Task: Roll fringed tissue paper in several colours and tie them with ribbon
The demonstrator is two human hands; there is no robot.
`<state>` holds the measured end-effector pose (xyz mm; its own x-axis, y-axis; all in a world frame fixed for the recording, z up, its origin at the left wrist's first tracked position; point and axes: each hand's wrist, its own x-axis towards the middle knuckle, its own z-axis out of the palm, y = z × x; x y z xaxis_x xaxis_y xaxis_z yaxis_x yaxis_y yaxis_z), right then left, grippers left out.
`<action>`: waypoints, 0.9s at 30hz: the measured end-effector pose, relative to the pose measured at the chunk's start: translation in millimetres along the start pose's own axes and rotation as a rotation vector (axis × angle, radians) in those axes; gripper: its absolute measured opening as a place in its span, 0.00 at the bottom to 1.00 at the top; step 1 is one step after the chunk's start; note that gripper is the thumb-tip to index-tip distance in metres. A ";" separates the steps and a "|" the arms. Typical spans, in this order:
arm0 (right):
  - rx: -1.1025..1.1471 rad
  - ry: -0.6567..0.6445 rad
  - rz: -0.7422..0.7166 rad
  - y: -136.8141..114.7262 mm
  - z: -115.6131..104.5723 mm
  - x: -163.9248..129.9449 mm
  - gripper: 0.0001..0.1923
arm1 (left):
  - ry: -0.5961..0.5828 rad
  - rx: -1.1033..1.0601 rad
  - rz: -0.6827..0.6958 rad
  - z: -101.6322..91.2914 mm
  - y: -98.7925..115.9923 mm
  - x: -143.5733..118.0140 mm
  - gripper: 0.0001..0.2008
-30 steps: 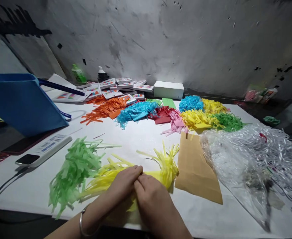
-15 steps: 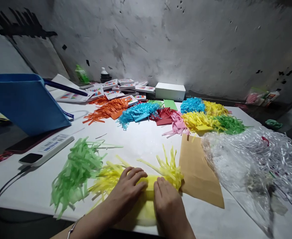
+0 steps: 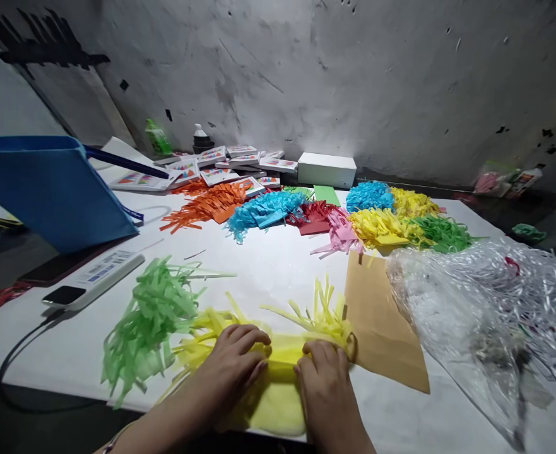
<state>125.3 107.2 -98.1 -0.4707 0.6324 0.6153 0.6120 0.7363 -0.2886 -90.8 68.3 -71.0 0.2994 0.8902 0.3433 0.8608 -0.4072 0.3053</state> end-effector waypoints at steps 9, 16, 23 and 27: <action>-0.230 -0.089 0.214 2.4 4.7 13.4 0.11 | -0.164 -0.050 -0.338 -8.8 7.2 13.3 0.06; -0.110 -0.017 -0.145 -9.5 -1.0 20.9 0.13 | -0.220 0.023 -0.350 -11.6 6.7 24.1 0.06; -0.044 0.000 -0.149 -9.3 6.7 16.7 0.14 | 0.126 0.038 -0.010 9.1 5.3 9.7 0.10; -0.053 0.000 -0.152 -16.9 9.3 18.0 0.15 | 0.269 0.029 0.135 22.2 7.2 8.7 0.09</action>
<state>100.6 108.4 -89.0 -0.5608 0.5144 0.6488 0.5661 0.8100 -0.1529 -72.9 77.7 -85.6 0.2955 0.7408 0.6032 0.8329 -0.5090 0.2171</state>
